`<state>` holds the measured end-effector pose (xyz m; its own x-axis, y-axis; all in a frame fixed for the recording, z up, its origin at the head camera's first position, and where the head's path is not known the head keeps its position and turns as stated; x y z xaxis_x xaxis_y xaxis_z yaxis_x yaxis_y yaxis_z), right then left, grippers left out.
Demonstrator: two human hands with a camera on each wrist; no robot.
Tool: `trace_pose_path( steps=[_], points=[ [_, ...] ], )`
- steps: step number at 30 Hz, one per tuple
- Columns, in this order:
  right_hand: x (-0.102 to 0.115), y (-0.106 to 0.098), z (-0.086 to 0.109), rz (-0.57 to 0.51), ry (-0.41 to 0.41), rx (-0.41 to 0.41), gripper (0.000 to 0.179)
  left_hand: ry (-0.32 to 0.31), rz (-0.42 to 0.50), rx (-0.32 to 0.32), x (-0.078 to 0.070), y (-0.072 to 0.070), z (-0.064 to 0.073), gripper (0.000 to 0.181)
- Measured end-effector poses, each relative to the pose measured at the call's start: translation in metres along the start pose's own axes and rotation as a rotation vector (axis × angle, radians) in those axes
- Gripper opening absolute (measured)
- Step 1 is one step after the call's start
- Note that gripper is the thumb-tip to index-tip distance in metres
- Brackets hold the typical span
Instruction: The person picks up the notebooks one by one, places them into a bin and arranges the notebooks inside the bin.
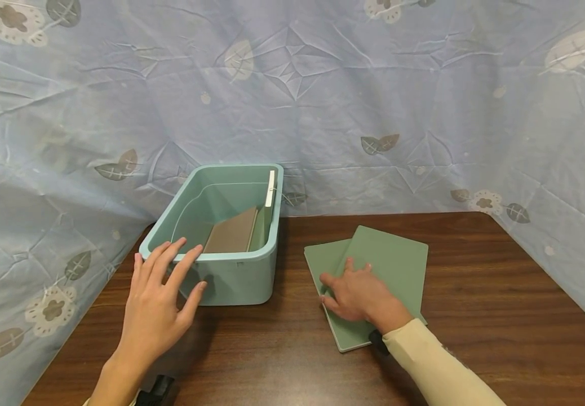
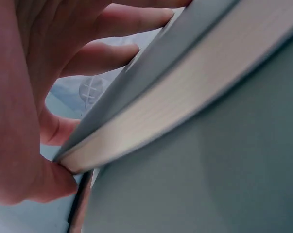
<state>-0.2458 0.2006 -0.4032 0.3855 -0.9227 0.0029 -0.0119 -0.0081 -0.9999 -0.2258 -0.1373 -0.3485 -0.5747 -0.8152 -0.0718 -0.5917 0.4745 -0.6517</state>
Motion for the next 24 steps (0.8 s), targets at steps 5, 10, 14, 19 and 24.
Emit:
trace_pose_path(
  steps=[5, 10, 14, 19, 24],
  points=[
    [0.004, 0.002, 0.001, 0.017, -0.085, -0.094, 0.025, 0.001, 0.003, 0.004, 0.0004, 0.0001, 0.0008, 0.06],
    [0.0047, 0.0027, 0.001, 0.042, -0.116, -0.196, 0.02, 0.0, 0.003, 0.009, 0.0005, 0.0, 0.0028, 0.06],
    [0.0057, 0.002, 0.0001, 0.064, -0.095, -0.211, 0.018, -0.001, 0.002, 0.015, 0.0007, 0.0002, 0.0036, 0.06],
    [0.0083, -0.0008, -0.0017, 0.088, -0.058, -0.183, 0.018, 0.01, 0.006, -0.001, 0.0009, -0.0002, 0.0023, 0.06],
    [0.01, -0.0023, -0.0052, 0.093, 0.001, -0.137, 0.02, 0.011, 0.007, -0.01, 0.0011, -0.0007, 0.0008, 0.06]
  ],
)
Point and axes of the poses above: each hand's wrist, its own z-axis away from the middle knuckle, its own y-axis out of the palm, x = y × z, the point moved 4 cm from there along -z, towards the middle knuckle
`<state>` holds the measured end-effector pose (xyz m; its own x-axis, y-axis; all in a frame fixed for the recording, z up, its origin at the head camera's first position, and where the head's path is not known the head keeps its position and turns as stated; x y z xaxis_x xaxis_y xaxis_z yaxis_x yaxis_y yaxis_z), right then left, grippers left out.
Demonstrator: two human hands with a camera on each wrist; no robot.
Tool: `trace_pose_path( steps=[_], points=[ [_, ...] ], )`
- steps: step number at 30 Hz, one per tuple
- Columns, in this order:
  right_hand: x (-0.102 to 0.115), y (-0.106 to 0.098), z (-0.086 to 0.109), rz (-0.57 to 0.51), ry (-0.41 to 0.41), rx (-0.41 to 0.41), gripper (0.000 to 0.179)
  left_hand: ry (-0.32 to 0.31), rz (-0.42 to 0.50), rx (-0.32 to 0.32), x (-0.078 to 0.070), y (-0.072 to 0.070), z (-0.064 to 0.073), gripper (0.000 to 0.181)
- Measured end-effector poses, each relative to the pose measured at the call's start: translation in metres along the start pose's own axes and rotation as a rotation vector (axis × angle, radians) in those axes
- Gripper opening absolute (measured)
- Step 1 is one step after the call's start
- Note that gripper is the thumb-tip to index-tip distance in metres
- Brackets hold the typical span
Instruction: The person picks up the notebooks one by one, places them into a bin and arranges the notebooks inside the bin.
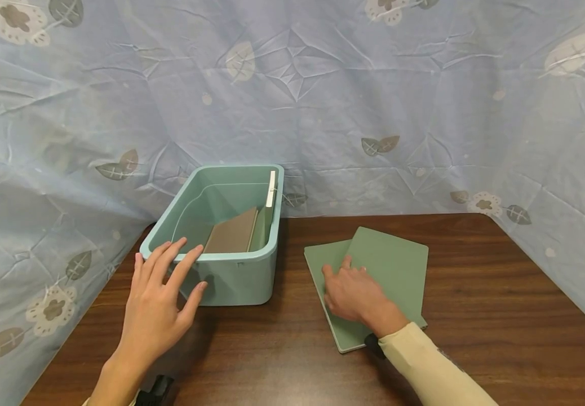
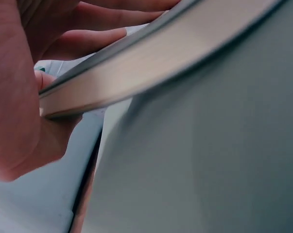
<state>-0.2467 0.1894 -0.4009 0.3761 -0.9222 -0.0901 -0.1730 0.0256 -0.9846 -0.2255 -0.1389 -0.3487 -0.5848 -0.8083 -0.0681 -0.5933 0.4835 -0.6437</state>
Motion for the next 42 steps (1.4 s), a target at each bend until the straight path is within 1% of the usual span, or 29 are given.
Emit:
trace_pose_path(
  steps=[3, 5, 10, 13, 19, 21, 25, 27, 31, 33, 36, 39, 42],
  points=[
    [0.0, 0.001, -0.002, -0.008, 0.038, 0.031, 0.026, -0.004, -0.005, 0.004, 0.0, 0.0, -0.001, 0.06],
    [-0.001, 0.002, -0.002, -0.016, 0.06, 0.032, 0.03, -0.005, -0.006, 0.006, 0.0, 0.0, -0.001, 0.06],
    [-0.001, 0.001, -0.001, -0.03, 0.098, 0.0, 0.035, -0.004, 0.0, 0.009, 0.0, -0.001, 0.0, 0.061],
    [-0.001, 0.0, -0.001, -0.044, 0.113, -0.005, 0.037, -0.006, 0.0, 0.014, -0.001, -0.001, 0.0, 0.061],
    [-0.005, -0.009, 0.0, -0.082, 0.157, -0.018, 0.038, -0.011, -0.006, 0.018, -0.001, -0.001, -0.001, 0.061],
    [-0.007, -0.013, 0.001, -0.091, 0.166, -0.028, 0.042, -0.013, -0.008, 0.02, -0.001, -0.001, -0.001, 0.061],
    [-0.011, -0.021, 0.003, -0.09, 0.17, -0.052, 0.06, -0.012, -0.007, 0.02, 0.0, -0.001, -0.001, 0.06],
    [-0.014, -0.027, 0.004, -0.094, 0.165, -0.075, 0.062, -0.012, -0.007, 0.022, 0.0, -0.001, -0.001, 0.06],
    [-0.021, -0.038, 0.006, -0.133, 0.151, -0.112, 0.057, -0.014, -0.005, 0.027, -0.001, -0.002, -0.002, 0.06],
    [-0.026, -0.045, 0.006, -0.162, 0.152, -0.117, 0.05, -0.015, -0.004, 0.032, -0.001, -0.003, -0.002, 0.061],
    [-0.033, -0.055, 0.005, -0.185, 0.154, -0.097, 0.047, -0.014, -0.003, 0.036, -0.001, -0.004, -0.003, 0.061],
    [-0.041, -0.069, 0.006, -0.204, 0.191, -0.068, 0.05, -0.013, -0.004, 0.037, -0.001, -0.005, -0.003, 0.061],
    [-0.049, -0.08, 0.007, -0.226, 0.22, -0.063, 0.05, -0.012, -0.003, 0.035, -0.001, -0.005, -0.003, 0.061]
  ],
)
Point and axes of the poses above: each hand's wrist, its own z-axis away from the middle knuckle, its own y-axis out of the palm, x = y × z, the point moved 4 cm from there along -z, towards the middle knuckle
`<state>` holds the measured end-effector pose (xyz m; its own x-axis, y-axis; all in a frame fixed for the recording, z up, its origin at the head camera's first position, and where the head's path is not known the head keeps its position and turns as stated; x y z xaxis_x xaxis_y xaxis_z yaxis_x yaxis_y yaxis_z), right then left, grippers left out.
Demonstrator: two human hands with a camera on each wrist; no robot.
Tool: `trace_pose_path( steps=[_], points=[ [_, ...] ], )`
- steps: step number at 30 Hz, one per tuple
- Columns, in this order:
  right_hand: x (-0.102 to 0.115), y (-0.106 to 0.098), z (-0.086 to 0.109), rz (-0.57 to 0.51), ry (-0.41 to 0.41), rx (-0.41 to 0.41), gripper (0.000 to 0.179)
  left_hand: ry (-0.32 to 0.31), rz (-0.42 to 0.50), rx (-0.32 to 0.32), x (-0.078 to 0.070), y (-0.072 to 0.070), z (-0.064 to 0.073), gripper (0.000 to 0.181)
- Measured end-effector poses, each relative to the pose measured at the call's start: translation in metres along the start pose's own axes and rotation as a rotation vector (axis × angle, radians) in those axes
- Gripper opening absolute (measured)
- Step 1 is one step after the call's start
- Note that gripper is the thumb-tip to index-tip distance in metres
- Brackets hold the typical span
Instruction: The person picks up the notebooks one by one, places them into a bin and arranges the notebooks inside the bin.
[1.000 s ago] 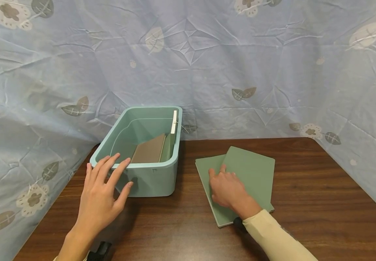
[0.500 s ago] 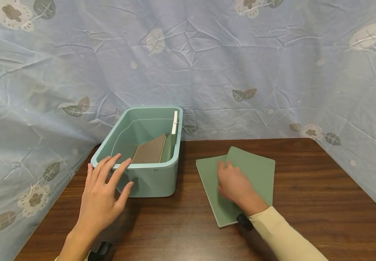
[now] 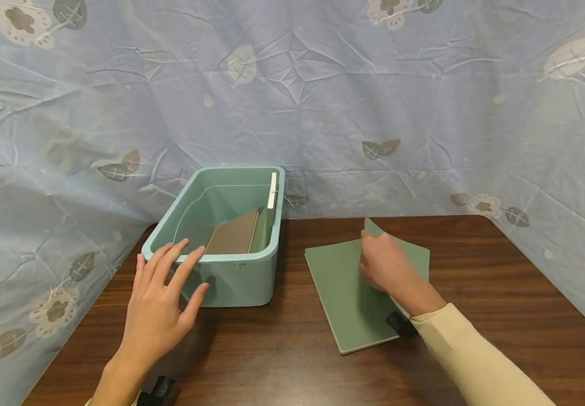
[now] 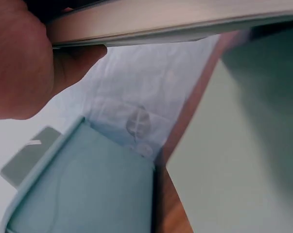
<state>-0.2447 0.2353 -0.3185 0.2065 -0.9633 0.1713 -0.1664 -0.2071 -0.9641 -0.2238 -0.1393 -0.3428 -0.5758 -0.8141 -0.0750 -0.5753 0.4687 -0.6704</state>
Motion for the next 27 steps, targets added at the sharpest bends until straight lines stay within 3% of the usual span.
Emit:
trace_pose_path(
  steps=[5, 12, 14, 20, 27],
  points=[
    [-0.007, -0.022, 0.001, 0.022, -0.025, -0.07, 0.049, 0.001, 0.003, -0.001, 0.0, -0.001, 0.0, 0.061],
    [-0.014, -0.053, 0.001, 0.075, -0.142, -0.258, 0.04, 0.006, -0.002, -0.007, 0.0, -0.002, 0.0, 0.061],
    [-0.014, -0.061, 0.0, 0.075, -0.134, -0.252, 0.044, 0.01, -0.004, -0.011, -0.001, -0.002, 0.0, 0.061],
    [-0.012, -0.076, -0.006, -0.003, 0.01, -0.157, 0.049, 0.014, -0.006, -0.016, 0.0, -0.001, 0.001, 0.061],
    [-0.007, -0.089, -0.011, -0.055, 0.0, -0.219, 0.047, 0.015, -0.005, -0.022, -0.001, 0.0, 0.002, 0.06]
  ],
)
Point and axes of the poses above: each hand's wrist, its own z-axis away from the middle knuckle, its own y-axis out of the palm, x = y × z, the point moved 4 cm from there along -z, towards the middle knuckle
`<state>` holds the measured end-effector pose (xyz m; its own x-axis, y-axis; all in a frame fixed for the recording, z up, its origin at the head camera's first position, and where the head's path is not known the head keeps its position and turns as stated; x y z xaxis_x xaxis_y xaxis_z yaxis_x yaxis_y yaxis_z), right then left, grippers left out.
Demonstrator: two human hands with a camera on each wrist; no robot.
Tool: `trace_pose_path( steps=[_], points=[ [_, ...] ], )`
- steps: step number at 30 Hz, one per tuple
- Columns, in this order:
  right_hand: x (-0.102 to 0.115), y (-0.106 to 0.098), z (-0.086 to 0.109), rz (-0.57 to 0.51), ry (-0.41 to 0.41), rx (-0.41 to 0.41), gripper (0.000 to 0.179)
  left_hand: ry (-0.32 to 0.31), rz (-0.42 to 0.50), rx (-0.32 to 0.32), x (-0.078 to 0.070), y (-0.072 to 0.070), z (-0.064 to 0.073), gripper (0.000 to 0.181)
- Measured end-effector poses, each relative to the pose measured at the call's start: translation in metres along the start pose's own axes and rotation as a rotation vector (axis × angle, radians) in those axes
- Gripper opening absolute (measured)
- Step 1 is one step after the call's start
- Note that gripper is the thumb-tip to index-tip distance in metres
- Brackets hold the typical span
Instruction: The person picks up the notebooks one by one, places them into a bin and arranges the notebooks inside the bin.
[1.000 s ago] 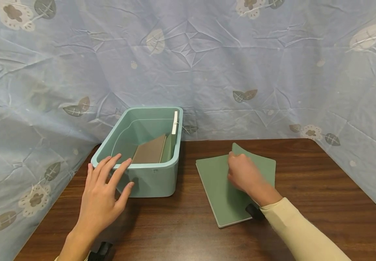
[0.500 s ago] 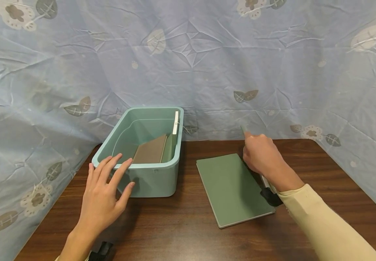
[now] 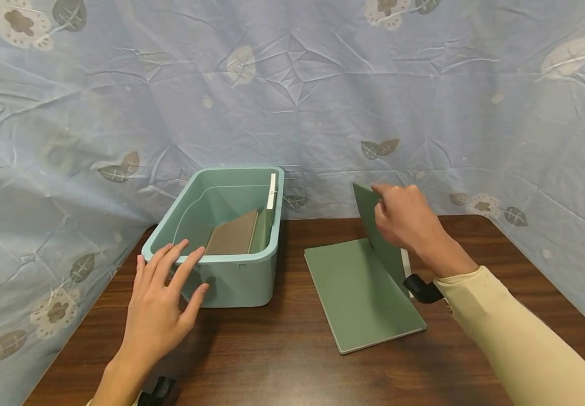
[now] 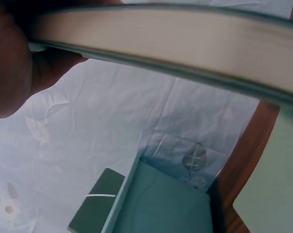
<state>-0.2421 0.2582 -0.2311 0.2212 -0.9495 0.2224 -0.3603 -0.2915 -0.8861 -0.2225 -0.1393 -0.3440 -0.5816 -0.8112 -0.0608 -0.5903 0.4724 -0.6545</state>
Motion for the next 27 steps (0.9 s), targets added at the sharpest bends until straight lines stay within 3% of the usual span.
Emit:
trace_pose_path(
  steps=[5, 18, 27],
  points=[
    [0.005, -0.01, -0.003, -0.031, -0.001, -0.057, 0.046, 0.0, 0.003, -0.002, 0.0, 0.001, 0.0, 0.06],
    [0.028, -0.031, -0.012, -0.036, -0.123, -0.248, 0.042, -0.009, 0.0, 0.01, 0.0, 0.001, 0.001, 0.061],
    [0.044, -0.045, -0.02, -0.043, -0.272, -0.4, 0.04, -0.008, 0.003, 0.003, 0.001, 0.001, 0.001, 0.061]
  ],
)
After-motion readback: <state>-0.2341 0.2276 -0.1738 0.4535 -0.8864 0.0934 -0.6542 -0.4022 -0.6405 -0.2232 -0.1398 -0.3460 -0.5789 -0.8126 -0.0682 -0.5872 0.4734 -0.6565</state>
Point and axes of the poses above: each hand's wrist, its own z-axis away from the middle knuckle, its own y-axis out of the palm, x = y × z, the point moved 4 cm from there along -z, towards the middle knuckle
